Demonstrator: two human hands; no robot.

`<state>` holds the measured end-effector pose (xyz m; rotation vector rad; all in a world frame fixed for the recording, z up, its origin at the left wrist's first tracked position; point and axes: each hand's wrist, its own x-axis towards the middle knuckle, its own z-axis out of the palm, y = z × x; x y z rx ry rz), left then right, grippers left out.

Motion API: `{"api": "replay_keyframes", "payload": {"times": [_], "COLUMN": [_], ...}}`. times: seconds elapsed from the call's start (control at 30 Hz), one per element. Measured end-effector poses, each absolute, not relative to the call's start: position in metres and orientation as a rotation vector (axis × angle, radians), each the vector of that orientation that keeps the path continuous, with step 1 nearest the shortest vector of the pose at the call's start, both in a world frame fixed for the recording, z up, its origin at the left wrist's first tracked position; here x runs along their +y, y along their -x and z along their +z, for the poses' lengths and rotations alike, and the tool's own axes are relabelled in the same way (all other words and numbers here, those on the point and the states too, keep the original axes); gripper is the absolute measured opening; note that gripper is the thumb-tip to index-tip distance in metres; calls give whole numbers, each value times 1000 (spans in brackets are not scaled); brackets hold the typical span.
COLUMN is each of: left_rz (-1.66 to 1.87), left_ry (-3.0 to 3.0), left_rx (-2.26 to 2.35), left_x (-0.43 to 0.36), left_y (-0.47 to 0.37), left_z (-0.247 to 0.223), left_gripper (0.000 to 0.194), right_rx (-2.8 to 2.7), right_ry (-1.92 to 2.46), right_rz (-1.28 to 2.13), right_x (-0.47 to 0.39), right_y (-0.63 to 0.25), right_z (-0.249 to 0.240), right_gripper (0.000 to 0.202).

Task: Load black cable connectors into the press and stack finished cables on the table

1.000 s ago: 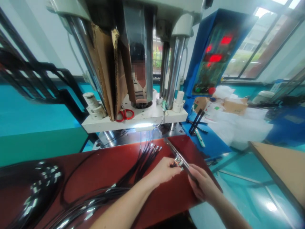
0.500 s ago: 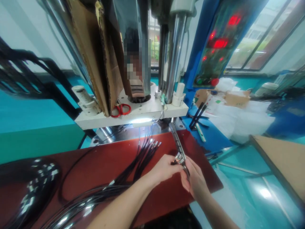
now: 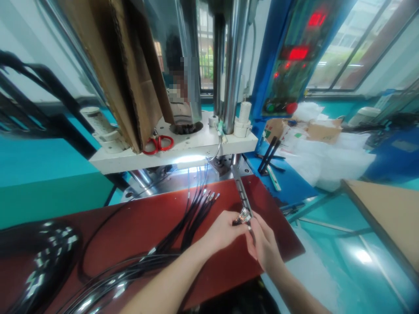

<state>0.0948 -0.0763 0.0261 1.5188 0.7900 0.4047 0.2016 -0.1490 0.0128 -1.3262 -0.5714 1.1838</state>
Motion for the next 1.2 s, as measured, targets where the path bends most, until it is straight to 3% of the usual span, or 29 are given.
{"api": "replay_keyframes", "payload": {"times": [0.2, 0.37, 1.2], "left_rz": [529, 513, 621], "left_ry": [-1464, -1580, -1557], "left_rx": [868, 796, 786], "left_x": [-67, -68, -69], "left_y": [-91, -92, -93], "left_z": [32, 27, 24], "left_gripper": [25, 21, 21], "right_rx": [-472, -391, -477], "right_ry": [1246, 1286, 1337], "right_rz": [1199, 1206, 1178], "right_x": [-153, -153, -151], "right_y": [-207, -204, -198], "right_z": [1, 8, 14], "right_gripper": [37, 49, 49]}}
